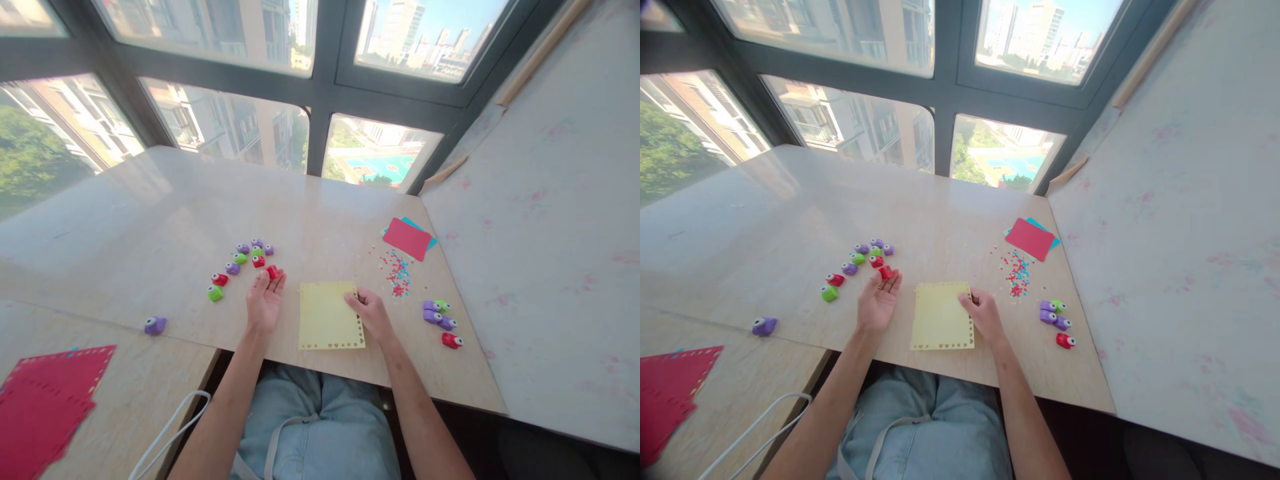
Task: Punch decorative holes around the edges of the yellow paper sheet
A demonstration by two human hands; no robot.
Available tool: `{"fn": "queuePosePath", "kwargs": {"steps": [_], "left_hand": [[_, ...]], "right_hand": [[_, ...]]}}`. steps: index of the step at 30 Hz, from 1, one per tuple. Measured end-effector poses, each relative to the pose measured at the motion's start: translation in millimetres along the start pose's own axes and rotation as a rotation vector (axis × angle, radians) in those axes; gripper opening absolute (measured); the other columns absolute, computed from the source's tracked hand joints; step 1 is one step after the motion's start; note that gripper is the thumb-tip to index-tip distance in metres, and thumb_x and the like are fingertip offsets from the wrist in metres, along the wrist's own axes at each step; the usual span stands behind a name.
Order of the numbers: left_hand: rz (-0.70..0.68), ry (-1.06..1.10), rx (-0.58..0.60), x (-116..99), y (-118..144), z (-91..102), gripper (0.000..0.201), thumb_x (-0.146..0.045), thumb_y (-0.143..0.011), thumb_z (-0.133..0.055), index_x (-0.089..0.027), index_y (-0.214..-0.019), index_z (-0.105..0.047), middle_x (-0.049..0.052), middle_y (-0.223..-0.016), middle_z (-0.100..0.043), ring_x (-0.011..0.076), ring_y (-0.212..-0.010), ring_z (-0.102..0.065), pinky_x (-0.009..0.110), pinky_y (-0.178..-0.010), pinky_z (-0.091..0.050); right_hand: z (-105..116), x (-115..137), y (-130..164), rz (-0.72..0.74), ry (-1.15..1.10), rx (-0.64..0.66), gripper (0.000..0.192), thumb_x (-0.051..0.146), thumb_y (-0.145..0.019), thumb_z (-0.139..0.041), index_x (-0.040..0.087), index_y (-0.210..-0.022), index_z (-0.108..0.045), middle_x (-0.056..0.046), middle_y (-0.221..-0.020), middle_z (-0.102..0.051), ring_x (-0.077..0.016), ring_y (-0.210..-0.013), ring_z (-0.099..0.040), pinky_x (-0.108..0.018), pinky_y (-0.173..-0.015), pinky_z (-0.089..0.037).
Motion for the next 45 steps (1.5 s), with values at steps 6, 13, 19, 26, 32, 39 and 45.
{"fn": "queuePosePath", "kwargs": {"steps": [6, 13, 19, 26, 32, 39, 45], "left_hand": [[0.073, -0.015, -0.064, -12, -2, 18.0, 0.011, -0.03, -0.081, -0.065, -0.02, -0.08, -0.067, 0.005, -0.084, -0.071, 0.0183, -0.092, -0.068, 0.031, -0.081, -0.054], [0.121, 0.045, -0.069, -9, 0, 14.9, 0.011, -0.03, -0.08, -0.066, -0.019, -0.082, -0.066, 0.005, -0.084, -0.07, 0.017, -0.086, -0.068, 0.026, -0.07, -0.053], [0.153, -0.004, -0.02, -7, -2, 14.9, 0.014, -0.034, -0.08, -0.064, -0.02, -0.081, -0.064, 0.004, -0.081, -0.069, 0.0173, -0.085, -0.068, 0.026, -0.066, -0.052], [0.195, 0.054, -0.021, -5, -1, 12.9, 0.011, -0.031, -0.081, -0.065, -0.02, -0.081, -0.065, 0.003, -0.081, -0.069, 0.0156, -0.082, -0.067, 0.025, -0.064, -0.052], [0.204, 0.077, -0.044, -3, 2, 12.4, 0.014, -0.029, -0.074, -0.072, -0.019, -0.081, -0.066, 0.003, -0.081, -0.069, 0.0153, -0.081, -0.068, 0.023, -0.063, -0.051], [-0.027, -0.402, 0.188, 0, 14, -9.5, 0.03, -0.036, -0.07, -0.079, -0.017, -0.091, -0.067, 0.005, -0.092, -0.07, 0.0165, -0.086, -0.067, 0.023, -0.069, -0.051], [-0.222, -0.965, 0.424, 7, 25, -18.1, 0.026, -0.036, -0.08, -0.068, -0.019, -0.101, -0.069, 0.007, -0.095, -0.073, 0.019, -0.079, -0.067, 0.031, -0.075, -0.053]], "right_hand": [[-26, 23, -29, 0.109, 0.266, 0.074, 0.026, 0.042, -0.08, -0.056, 0.018, -0.071, -0.062, 0.001, -0.062, -0.058, -0.0137, -0.057, -0.05, -0.023, -0.05, -0.035], [24, 40, -43, 0.24, 0.797, -0.175, 0.028, 0.036, -0.079, -0.048, 0.021, -0.056, -0.043, 0.004, -0.051, -0.04, -0.0119, -0.05, -0.036, -0.026, -0.051, -0.021], [109, 57, -30, 0.203, 1.046, -0.44, 0.025, 0.036, -0.079, -0.048, 0.021, -0.06, -0.054, 0.0, -0.053, -0.047, -0.014, -0.052, -0.033, -0.029, -0.053, -0.021], [157, 84, 7, 0.21, 0.836, -0.62, 0.029, 0.041, -0.079, -0.055, 0.019, -0.06, -0.054, 0.003, -0.051, -0.042, -0.0125, -0.051, -0.035, -0.027, -0.052, -0.027], [128, 42, 45, 0.006, 0.079, -0.465, 0.038, 0.053, -0.071, -0.071, 0.016, -0.081, -0.064, -0.002, -0.068, -0.063, -0.0173, -0.055, -0.053, -0.028, -0.051, -0.041], [56, -3, 52, -0.117, -0.02, -0.116, 0.046, 0.057, -0.072, -0.072, 0.013, -0.087, -0.07, -0.008, -0.079, -0.072, -0.0238, -0.068, -0.065, -0.033, -0.06, -0.051], [52, -12, 30, -0.098, 0.014, -0.161, 0.05, 0.06, -0.065, -0.076, 0.013, -0.08, -0.072, -0.007, -0.073, -0.072, -0.025, -0.069, -0.067, -0.032, -0.059, -0.052]]}}
Point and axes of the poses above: each hand's wrist, its own y-axis away from the middle knuckle, its own z-axis out of the back of the hand, x = y × z, the point moved 6 cm from there along -y, towards the middle knuckle
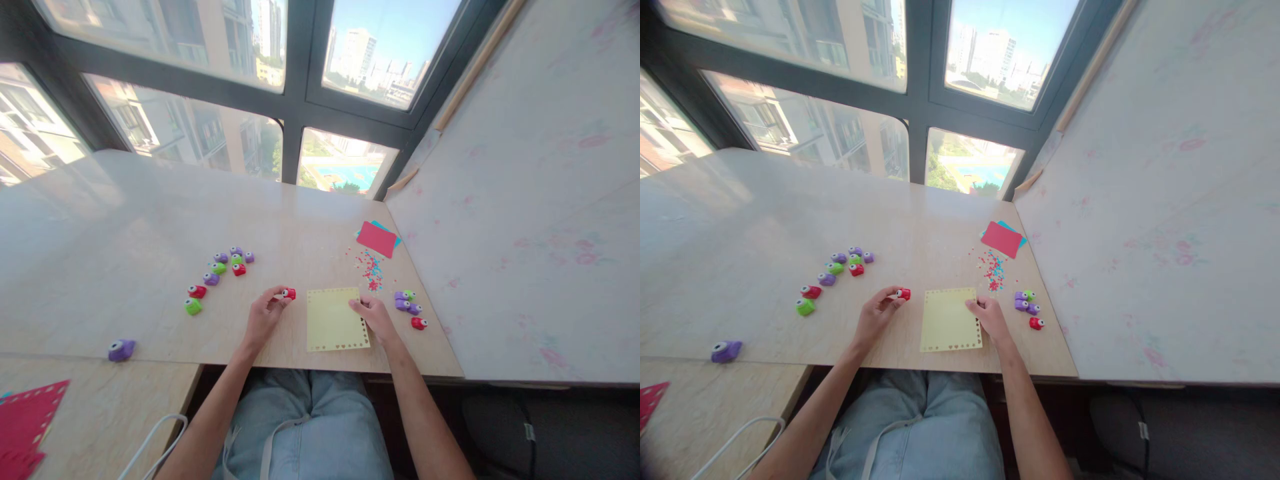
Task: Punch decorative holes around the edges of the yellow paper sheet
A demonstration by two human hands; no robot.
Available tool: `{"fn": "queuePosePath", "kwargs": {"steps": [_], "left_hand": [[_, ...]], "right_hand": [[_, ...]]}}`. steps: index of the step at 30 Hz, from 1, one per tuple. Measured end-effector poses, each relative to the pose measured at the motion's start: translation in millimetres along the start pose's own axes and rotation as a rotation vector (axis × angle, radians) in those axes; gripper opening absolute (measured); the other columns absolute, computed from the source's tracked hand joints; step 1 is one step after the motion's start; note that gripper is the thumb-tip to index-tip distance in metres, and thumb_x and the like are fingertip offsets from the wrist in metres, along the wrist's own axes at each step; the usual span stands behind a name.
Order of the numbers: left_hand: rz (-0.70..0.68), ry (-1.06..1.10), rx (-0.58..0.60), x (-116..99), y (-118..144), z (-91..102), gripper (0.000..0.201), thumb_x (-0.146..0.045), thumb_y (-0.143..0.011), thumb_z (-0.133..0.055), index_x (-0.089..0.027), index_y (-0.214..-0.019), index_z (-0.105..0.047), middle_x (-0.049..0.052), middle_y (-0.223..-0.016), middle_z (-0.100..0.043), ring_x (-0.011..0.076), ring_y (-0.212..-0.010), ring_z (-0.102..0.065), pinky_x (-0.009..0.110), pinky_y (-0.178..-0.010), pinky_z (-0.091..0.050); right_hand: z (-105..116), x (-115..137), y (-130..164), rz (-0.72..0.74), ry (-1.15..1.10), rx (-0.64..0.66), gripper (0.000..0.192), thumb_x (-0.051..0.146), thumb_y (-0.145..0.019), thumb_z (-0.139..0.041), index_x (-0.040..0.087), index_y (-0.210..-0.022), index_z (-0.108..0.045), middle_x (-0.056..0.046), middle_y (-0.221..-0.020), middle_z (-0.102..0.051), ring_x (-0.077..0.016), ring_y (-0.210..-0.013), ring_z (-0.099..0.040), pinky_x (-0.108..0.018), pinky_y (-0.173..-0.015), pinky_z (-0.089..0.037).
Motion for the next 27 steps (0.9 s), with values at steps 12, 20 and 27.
{"fn": "queuePosePath", "kwargs": {"steps": [12, 20, 27], "left_hand": [[-0.345, -0.455, 0.115, -9, -4, -14.9, 0.02, -0.013, -0.082, -0.061, -0.022, -0.1, -0.069, 0.007, -0.097, -0.072, 0.0221, -0.093, -0.064, 0.038, -0.084, -0.053], [-0.313, -0.493, 0.126, -13, -5, -16.8, 0.02, -0.012, -0.083, -0.062, -0.021, -0.099, -0.069, 0.006, -0.098, -0.072, 0.022, -0.094, -0.063, 0.037, -0.084, -0.052], [-0.287, -0.495, 0.124, -12, -7, -18.3, 0.019, -0.014, -0.083, -0.062, -0.022, -0.098, -0.07, 0.005, -0.098, -0.073, 0.0216, -0.093, -0.064, 0.037, -0.084, -0.052]], "right_hand": [[-10, -1, -14, -0.045, -0.108, 0.094, 0.044, 0.055, -0.067, -0.077, 0.014, -0.079, -0.069, -0.006, -0.073, -0.071, -0.021, -0.066, -0.065, -0.03, -0.06, -0.049], [-12, 0, -20, -0.041, -0.153, 0.119, 0.042, 0.052, -0.069, -0.077, 0.013, -0.082, -0.071, -0.007, -0.077, -0.073, -0.0201, -0.067, -0.067, -0.029, -0.062, -0.05], [-17, -3, -25, -0.064, -0.179, 0.167, 0.042, 0.052, -0.07, -0.076, 0.014, -0.087, -0.073, -0.007, -0.077, -0.074, -0.0204, -0.066, -0.068, -0.028, -0.059, -0.05]]}}
Point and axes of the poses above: each hand's wrist, its own y-axis away from the middle knuckle, its own z-axis out of the back of the hand, x = y × z, the point moved 6 cm from there along -y, towards the middle knuckle
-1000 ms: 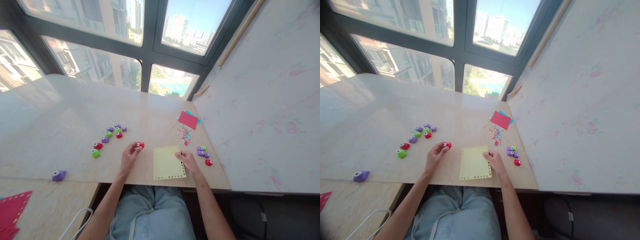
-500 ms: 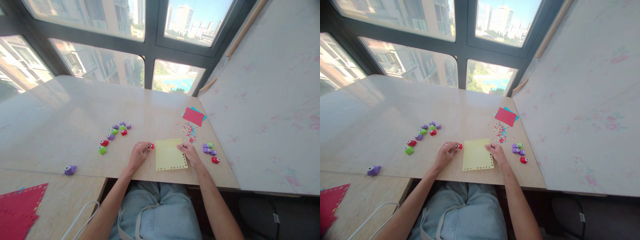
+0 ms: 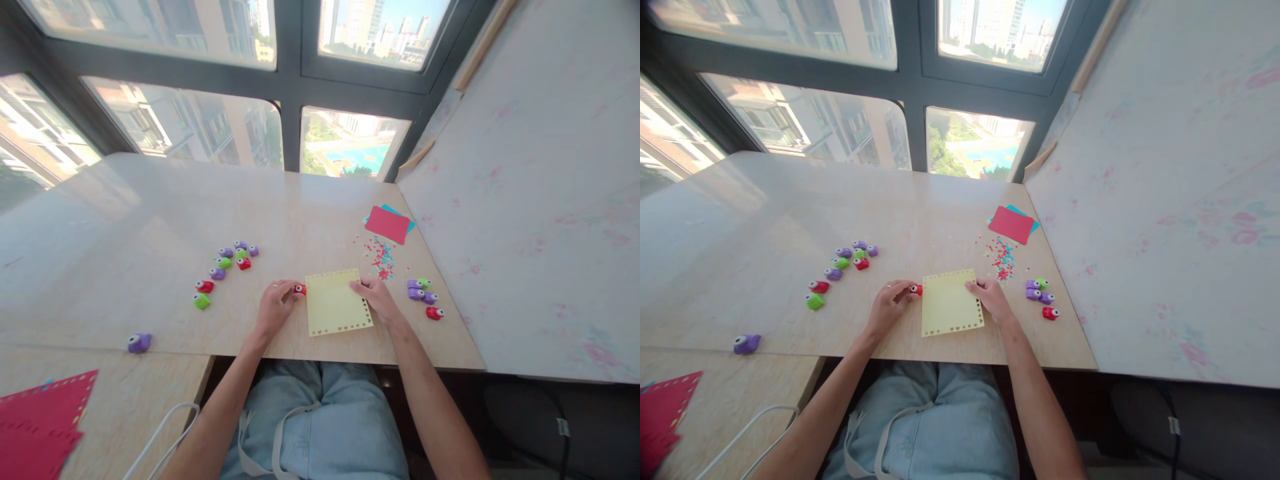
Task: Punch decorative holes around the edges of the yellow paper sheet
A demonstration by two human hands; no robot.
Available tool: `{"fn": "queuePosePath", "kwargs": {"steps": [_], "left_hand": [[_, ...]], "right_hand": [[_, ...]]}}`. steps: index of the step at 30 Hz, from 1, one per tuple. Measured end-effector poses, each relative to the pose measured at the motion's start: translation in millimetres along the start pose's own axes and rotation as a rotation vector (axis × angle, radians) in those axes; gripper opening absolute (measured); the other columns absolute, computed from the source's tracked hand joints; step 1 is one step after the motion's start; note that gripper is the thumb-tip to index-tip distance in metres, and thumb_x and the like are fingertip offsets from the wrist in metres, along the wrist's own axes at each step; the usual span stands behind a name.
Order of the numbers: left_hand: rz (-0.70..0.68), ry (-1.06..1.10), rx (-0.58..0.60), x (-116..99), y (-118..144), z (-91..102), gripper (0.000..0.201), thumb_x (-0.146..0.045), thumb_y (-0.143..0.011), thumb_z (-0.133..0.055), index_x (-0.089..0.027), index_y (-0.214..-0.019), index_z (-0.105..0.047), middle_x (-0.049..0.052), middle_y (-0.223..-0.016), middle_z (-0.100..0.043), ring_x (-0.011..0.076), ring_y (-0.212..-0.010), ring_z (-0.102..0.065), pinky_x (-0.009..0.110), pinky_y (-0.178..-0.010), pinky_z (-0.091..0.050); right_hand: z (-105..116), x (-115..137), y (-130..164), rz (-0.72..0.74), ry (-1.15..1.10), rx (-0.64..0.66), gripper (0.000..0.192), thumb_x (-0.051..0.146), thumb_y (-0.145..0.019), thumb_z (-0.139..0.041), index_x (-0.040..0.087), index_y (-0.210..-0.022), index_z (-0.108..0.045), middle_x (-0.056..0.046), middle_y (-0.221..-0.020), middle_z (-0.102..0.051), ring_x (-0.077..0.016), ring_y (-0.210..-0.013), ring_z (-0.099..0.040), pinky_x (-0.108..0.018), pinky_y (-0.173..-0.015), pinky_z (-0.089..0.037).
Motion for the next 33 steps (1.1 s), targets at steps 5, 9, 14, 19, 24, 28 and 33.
{"fn": "queuePosePath", "kwargs": {"steps": [5, 9, 14, 19, 24, 28, 33], "left_hand": [[0.018, 0.0, 0.005, -2.4, -0.3, 1.3, 0.016, -0.018, -0.084, -0.062, -0.022, -0.098, -0.07, 0.005, -0.097, -0.073, 0.0217, -0.091, -0.064, 0.036, -0.083, -0.052], [0.019, 0.014, 0.001, -3.8, -0.7, 2.1, 0.014, -0.019, -0.084, -0.064, -0.023, -0.096, -0.07, 0.005, -0.097, -0.073, 0.0212, -0.091, -0.064, 0.035, -0.082, -0.052], [0.026, 0.029, 0.009, -2.3, -0.6, 0.8, 0.014, -0.021, -0.085, -0.062, -0.023, -0.097, -0.07, 0.005, -0.097, -0.072, 0.0211, -0.091, -0.064, 0.035, -0.084, -0.051], [0.05, 0.039, 0.002, -2.0, 0.0, 1.4, 0.015, -0.023, -0.087, -0.06, -0.022, -0.098, -0.07, 0.005, -0.098, -0.072, 0.0212, -0.092, -0.063, 0.036, -0.084, -0.051], [0.048, 0.043, -0.008, -3.0, 0.0, 2.5, 0.014, -0.024, -0.086, -0.06, -0.022, -0.096, -0.07, 0.006, -0.097, -0.072, 0.0216, -0.092, -0.064, 0.037, -0.084, -0.051], [0.04, 0.032, -0.005, -3.4, -0.4, 2.2, 0.014, -0.023, -0.086, -0.061, -0.022, -0.097, -0.07, 0.005, -0.098, -0.073, 0.0215, -0.092, -0.064, 0.036, -0.083, -0.052], [0.026, 0.056, 0.0, -4.1, -0.7, 1.2, 0.013, -0.02, -0.086, -0.062, -0.023, -0.096, -0.071, 0.004, -0.097, -0.073, 0.0204, -0.091, -0.064, 0.034, -0.083, -0.052]], "right_hand": [[1.5, -1.3, -1.2, 0.02, 0.011, -0.007, 0.041, 0.052, -0.07, -0.076, 0.014, -0.085, -0.073, -0.007, -0.079, -0.074, -0.0205, -0.067, -0.067, -0.029, -0.06, -0.05], [4.9, -4.6, -2.0, 0.031, 0.041, -0.025, 0.044, 0.055, -0.07, -0.075, 0.014, -0.086, -0.073, -0.007, -0.078, -0.073, -0.0221, -0.069, -0.067, -0.03, -0.059, -0.051], [6.2, -4.9, -1.8, 0.037, 0.073, -0.041, 0.049, 0.06, -0.067, -0.075, 0.014, -0.084, -0.072, -0.007, -0.075, -0.072, -0.024, -0.071, -0.068, -0.031, -0.059, -0.052], [5.4, -3.1, -0.3, 0.038, 0.075, -0.045, 0.05, 0.061, -0.066, -0.074, 0.014, -0.083, -0.072, -0.006, -0.072, -0.071, -0.0246, -0.071, -0.068, -0.032, -0.06, -0.052], [5.8, -3.5, -0.1, 0.032, 0.08, -0.062, 0.051, 0.062, -0.065, -0.075, 0.015, -0.085, -0.072, -0.007, -0.074, -0.072, -0.0249, -0.072, -0.068, -0.032, -0.059, -0.052], [5.0, -4.7, -1.7, 0.022, 0.078, -0.061, 0.054, 0.063, -0.064, -0.075, 0.014, -0.087, -0.073, -0.008, -0.077, -0.073, -0.0247, -0.073, -0.068, -0.031, -0.059, -0.052], [3.6, -4.2, -2.9, 0.015, 0.091, -0.059, 0.052, 0.062, -0.064, -0.076, 0.014, -0.086, -0.073, -0.008, -0.078, -0.073, -0.0241, -0.071, -0.068, -0.03, -0.058, -0.051]]}}
Point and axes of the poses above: each hand's wrist, its own y-axis away from the middle knuckle, its own z-axis out of the back of the hand, x = y × z, the point moved 6 cm from there along -y, towards the middle knuckle
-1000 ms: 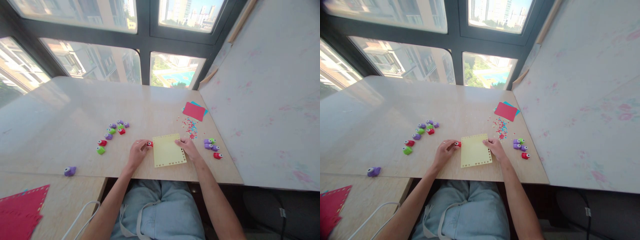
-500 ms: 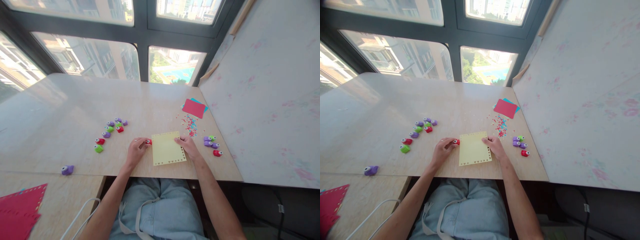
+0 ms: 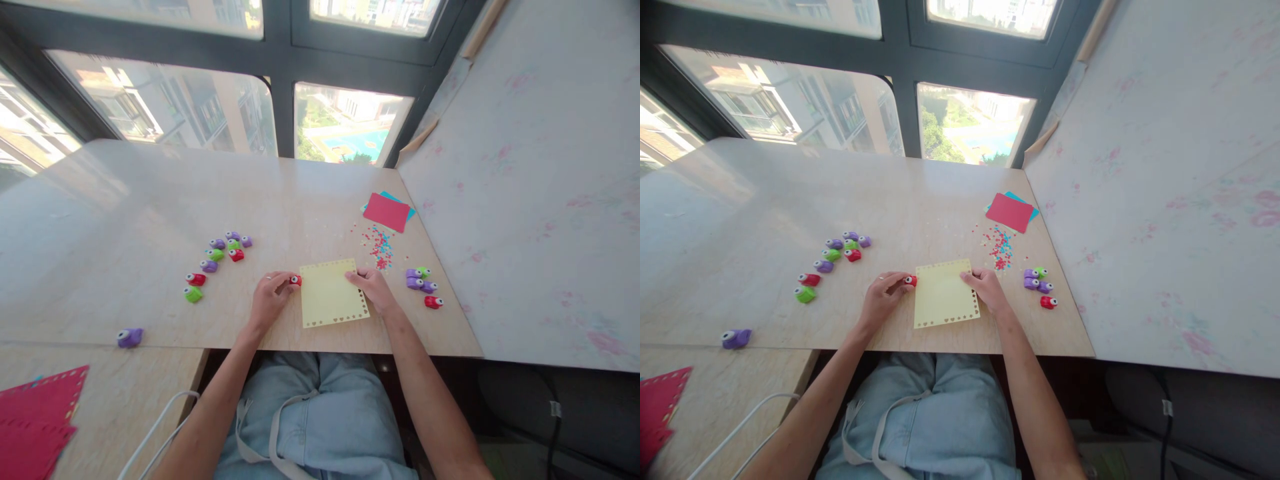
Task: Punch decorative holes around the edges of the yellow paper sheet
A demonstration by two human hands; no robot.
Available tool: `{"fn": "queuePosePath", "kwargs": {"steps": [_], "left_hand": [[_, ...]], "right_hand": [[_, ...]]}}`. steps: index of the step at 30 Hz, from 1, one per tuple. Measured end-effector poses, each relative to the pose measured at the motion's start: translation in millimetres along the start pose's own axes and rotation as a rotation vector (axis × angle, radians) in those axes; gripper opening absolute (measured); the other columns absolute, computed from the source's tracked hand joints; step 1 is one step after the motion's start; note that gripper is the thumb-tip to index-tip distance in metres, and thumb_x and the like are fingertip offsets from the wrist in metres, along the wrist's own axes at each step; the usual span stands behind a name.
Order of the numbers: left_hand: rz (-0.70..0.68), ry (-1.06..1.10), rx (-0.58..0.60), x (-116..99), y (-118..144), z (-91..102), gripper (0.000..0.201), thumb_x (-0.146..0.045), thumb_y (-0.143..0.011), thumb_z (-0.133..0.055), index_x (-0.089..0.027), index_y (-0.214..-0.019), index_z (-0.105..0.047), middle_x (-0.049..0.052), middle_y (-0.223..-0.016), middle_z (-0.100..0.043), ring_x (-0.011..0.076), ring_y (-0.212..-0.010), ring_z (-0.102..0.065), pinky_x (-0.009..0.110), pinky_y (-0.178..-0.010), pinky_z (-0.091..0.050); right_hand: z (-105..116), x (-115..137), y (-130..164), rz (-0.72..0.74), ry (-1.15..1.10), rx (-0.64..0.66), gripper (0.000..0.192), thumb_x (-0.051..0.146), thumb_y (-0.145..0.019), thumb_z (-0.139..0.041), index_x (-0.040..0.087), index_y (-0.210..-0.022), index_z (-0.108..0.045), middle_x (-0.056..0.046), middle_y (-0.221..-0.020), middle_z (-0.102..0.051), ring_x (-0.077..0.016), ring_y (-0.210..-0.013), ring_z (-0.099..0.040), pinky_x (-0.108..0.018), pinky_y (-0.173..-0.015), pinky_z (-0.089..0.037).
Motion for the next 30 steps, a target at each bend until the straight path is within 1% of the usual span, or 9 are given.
{"fn": "queuePosePath", "kwargs": {"steps": [8, 12, 19, 22, 26, 30], "left_hand": [[0.002, -0.015, -0.011, 0, 1, -0.1, 0.015, -0.022, -0.085, -0.064, -0.023, -0.098, -0.072, 0.005, -0.097, -0.073, 0.0202, -0.09, -0.065, 0.035, -0.084, -0.053], [0.0, -0.04, -0.006, 2, 1, -1.5, 0.016, -0.021, -0.085, -0.064, -0.023, -0.097, -0.073, 0.005, -0.099, -0.073, 0.0208, -0.092, -0.066, 0.036, -0.084, -0.054], [0.005, -0.068, -0.005, 3, 1, -1.5, 0.016, -0.026, -0.086, -0.064, -0.024, -0.098, -0.073, 0.006, -0.098, -0.073, 0.0215, -0.091, -0.066, 0.037, -0.083, -0.054], [0.012, -0.074, -0.007, 2, 2, -0.6, 0.017, -0.028, -0.086, -0.065, -0.023, -0.1, -0.071, 0.007, -0.101, -0.072, 0.022, -0.094, -0.065, 0.039, -0.086, -0.053], [0.044, -0.07, -0.024, 2, 5, 2.3, 0.023, -0.029, -0.085, -0.067, -0.022, -0.106, -0.068, 0.007, -0.104, -0.071, 0.0221, -0.097, -0.064, 0.039, -0.088, -0.052], [0.078, -0.055, -0.049, 1, 9, 5.7, 0.02, -0.031, -0.086, -0.065, -0.022, -0.103, -0.069, 0.007, -0.104, -0.07, 0.0225, -0.097, -0.064, 0.039, -0.088, -0.052]], "right_hand": [[-12, 3, -4, -0.004, -0.05, 0.072, 0.046, 0.055, -0.07, -0.075, 0.013, -0.091, -0.073, -0.008, -0.085, -0.075, -0.0211, -0.069, -0.068, -0.029, -0.061, -0.052], [-17, 5, -7, 0.0, -0.048, 0.086, 0.044, 0.054, -0.071, -0.074, 0.014, -0.089, -0.074, -0.009, -0.086, -0.075, -0.0207, -0.07, -0.068, -0.029, -0.061, -0.052], [-18, 5, -9, -0.007, -0.014, 0.067, 0.044, 0.055, -0.072, -0.073, 0.014, -0.089, -0.073, -0.009, -0.085, -0.075, -0.0211, -0.069, -0.068, -0.029, -0.059, -0.052], [-17, 3, -10, -0.02, -0.01, 0.055, 0.047, 0.057, -0.071, -0.073, 0.014, -0.091, -0.073, -0.009, -0.084, -0.074, -0.0223, -0.07, -0.068, -0.029, -0.058, -0.051], [-16, 2, -10, -0.028, -0.002, 0.038, 0.049, 0.059, -0.071, -0.072, 0.014, -0.091, -0.073, -0.009, -0.083, -0.074, -0.0246, -0.073, -0.069, -0.03, -0.058, -0.052], [-14, 1, -11, -0.035, 0.017, 0.009, 0.05, 0.061, -0.07, -0.072, 0.015, -0.088, -0.074, -0.009, -0.077, -0.073, -0.0262, -0.074, -0.068, -0.031, -0.057, -0.052]]}}
Point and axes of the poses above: each hand's wrist, its own y-axis away from the middle knuckle, its own z-axis out of the back of the hand, x = y × z, the point moved 6 cm from there along -y, towards the middle knuckle
